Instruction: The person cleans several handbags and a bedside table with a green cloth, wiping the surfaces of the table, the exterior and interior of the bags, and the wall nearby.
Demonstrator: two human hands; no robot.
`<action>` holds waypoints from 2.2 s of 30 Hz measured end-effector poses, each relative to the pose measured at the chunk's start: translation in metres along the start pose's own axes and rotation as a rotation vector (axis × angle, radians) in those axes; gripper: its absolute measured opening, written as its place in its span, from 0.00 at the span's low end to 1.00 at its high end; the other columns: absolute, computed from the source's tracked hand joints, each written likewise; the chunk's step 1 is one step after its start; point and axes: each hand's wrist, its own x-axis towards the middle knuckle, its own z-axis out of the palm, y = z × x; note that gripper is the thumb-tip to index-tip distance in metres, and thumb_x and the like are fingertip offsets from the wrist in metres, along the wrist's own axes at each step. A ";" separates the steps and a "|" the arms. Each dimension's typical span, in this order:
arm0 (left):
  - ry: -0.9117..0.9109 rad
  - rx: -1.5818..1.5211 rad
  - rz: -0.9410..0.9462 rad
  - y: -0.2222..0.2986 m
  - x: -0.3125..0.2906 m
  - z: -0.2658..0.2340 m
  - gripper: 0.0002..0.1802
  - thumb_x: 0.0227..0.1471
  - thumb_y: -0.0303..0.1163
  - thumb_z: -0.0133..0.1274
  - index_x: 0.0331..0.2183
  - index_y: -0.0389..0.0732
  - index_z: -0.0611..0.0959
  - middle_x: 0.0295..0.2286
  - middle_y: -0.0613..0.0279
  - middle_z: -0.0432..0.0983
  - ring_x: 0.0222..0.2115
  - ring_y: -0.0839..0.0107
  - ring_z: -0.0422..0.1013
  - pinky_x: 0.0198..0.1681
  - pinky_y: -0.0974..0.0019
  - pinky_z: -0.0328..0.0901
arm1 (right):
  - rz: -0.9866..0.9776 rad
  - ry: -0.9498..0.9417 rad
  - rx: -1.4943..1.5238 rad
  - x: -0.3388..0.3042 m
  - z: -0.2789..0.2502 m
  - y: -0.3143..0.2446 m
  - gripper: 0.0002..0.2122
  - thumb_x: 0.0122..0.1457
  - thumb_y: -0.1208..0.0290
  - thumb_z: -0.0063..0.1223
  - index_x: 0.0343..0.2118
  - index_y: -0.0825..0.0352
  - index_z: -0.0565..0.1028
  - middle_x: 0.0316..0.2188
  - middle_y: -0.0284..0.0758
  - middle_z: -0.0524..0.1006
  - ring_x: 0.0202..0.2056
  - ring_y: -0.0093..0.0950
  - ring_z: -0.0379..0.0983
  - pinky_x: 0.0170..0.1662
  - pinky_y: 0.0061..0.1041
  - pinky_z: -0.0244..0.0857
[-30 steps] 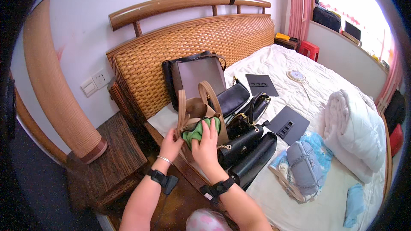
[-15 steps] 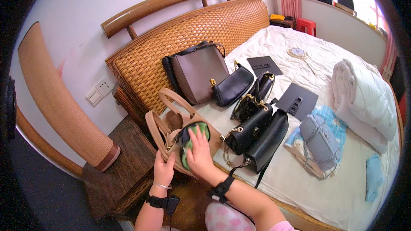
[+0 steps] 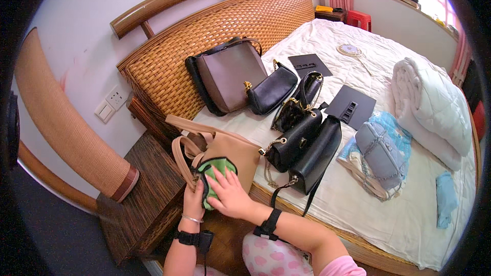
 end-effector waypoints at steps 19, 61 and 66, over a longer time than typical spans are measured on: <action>0.042 0.122 -0.015 0.003 -0.013 0.006 0.27 0.65 0.42 0.48 0.54 0.29 0.71 0.49 0.58 0.73 0.47 0.72 0.67 0.52 0.68 0.62 | -0.066 -0.066 -0.096 -0.011 -0.016 0.011 0.33 0.60 0.54 0.51 0.66 0.58 0.55 0.62 0.57 0.56 0.61 0.64 0.50 0.66 0.55 0.43; 0.079 0.188 0.096 -0.034 0.013 -0.039 0.23 0.63 0.29 0.48 0.57 0.32 0.67 0.50 0.57 0.71 0.47 0.66 0.71 0.51 0.62 0.67 | 0.389 0.131 -0.015 0.049 -0.077 0.042 0.21 0.50 0.67 0.59 0.47 0.69 0.70 0.40 0.50 0.74 0.42 0.51 0.71 0.47 0.44 0.66; 0.280 0.386 0.170 0.014 0.049 -0.004 0.35 0.64 0.34 0.46 0.66 0.38 0.51 0.61 0.45 0.54 0.61 0.55 0.55 0.61 0.57 0.54 | 0.201 0.572 0.048 0.020 -0.059 0.036 0.17 0.49 0.76 0.58 0.43 0.69 0.67 0.36 0.47 0.70 0.40 0.50 0.68 0.44 0.40 0.64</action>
